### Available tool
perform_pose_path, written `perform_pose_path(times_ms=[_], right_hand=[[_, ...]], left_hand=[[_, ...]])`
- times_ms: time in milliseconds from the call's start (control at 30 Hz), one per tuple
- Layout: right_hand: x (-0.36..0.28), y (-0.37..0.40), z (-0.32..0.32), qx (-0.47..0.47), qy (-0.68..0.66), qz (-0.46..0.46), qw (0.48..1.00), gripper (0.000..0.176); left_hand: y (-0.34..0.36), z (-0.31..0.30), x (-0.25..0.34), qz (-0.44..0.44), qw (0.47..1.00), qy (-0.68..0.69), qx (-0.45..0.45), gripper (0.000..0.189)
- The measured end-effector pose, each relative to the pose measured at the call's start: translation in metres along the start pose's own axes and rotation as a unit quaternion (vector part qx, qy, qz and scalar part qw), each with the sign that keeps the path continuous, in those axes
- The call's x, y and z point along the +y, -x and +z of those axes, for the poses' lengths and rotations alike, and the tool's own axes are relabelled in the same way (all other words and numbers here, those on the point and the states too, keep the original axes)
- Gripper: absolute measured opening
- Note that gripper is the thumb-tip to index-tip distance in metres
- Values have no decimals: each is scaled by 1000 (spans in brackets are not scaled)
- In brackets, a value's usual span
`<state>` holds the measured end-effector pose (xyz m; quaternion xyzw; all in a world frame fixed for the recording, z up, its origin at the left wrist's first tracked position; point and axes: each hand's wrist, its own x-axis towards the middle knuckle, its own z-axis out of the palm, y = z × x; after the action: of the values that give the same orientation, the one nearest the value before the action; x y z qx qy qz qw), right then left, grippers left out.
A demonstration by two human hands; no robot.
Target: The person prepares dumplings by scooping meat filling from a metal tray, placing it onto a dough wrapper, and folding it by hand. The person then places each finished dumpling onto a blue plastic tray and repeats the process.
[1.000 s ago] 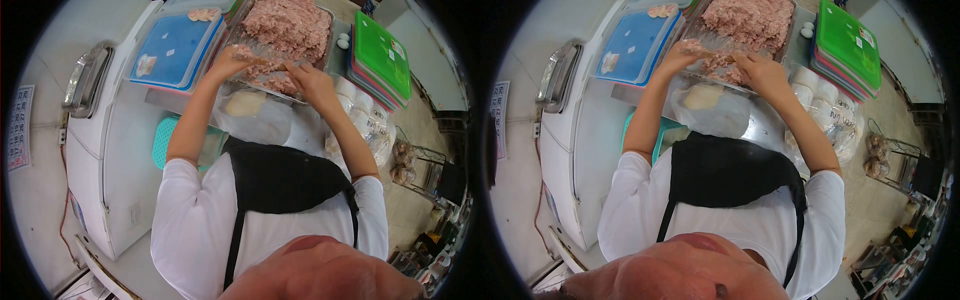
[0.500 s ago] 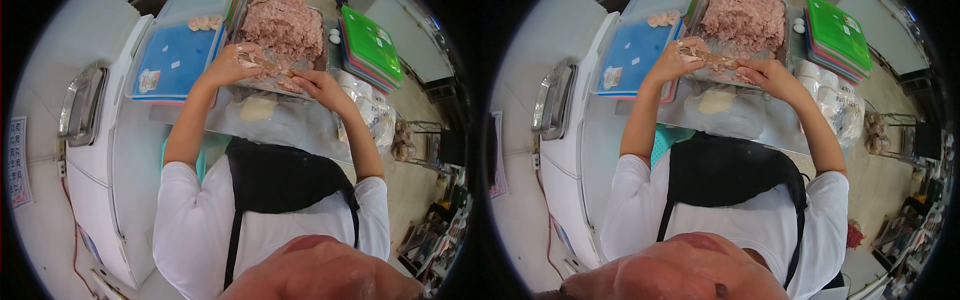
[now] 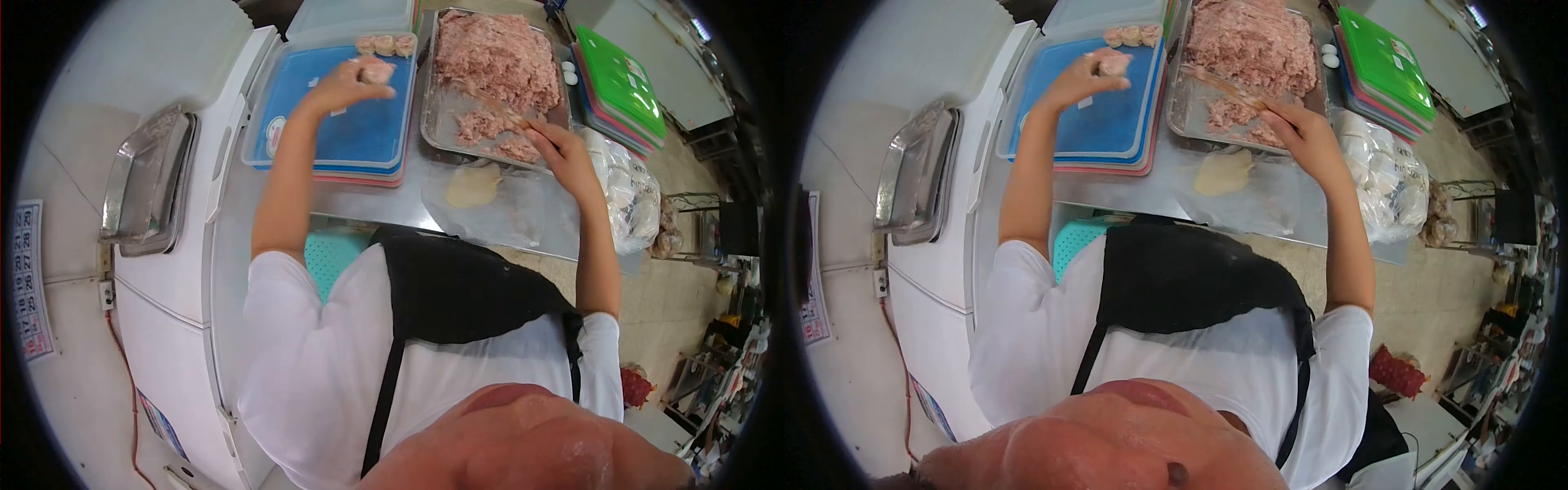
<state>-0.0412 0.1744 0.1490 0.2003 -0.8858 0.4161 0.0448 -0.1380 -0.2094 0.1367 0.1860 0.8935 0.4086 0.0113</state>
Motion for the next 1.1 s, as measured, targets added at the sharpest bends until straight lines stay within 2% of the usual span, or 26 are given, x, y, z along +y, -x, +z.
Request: perform_pose_path(times_ms=[100,200,300,400,500,600,700,800,867,933,1000,1067,1100], right_hand=[[29,26,2,27,-20,73,997,31],[30,48,-1,58,-45,181,981,30],[36,61,-4,68,-45,188,979,31],[35,64,-10,61,-69,221,971,31],[40,56,-17,38,2,143,989,32],[57,37,-37,-57,167,141,974,31],[64,9,-61,-167,417,110,887,20],[122,9,-33,-46,385,-148,910,20],[112,6,0,-88,368,-145,914,14],[94,6,12,-125,386,-163,899,13],[94,2,-3,-136,397,-193,887,14],[88,-21,-39,-153,419,-159,881,15],[89,-32,-50,-162,431,-143,876,15]], left_hand=[[-28,-27,-86,-34,990,-111,84,53],[-48,-46,-97,-73,984,-142,81,59],[-62,-41,-96,-129,969,-154,143,75],[-81,-26,-105,-139,957,-178,183,89],[-101,-6,-127,-47,934,-242,258,94],[-103,-6,-104,-139,945,-226,193,95],[-96,-12,-103,-114,959,-229,123,81],[-55,15,-30,114,901,-353,226,52],[-23,51,42,27,963,-193,189,30],[3,99,87,67,984,-25,164,19],[31,150,104,11,997,10,72,18],[45,193,94,-51,997,-14,-58,16],[52,213,84,-52,996,-33,-57,16]])
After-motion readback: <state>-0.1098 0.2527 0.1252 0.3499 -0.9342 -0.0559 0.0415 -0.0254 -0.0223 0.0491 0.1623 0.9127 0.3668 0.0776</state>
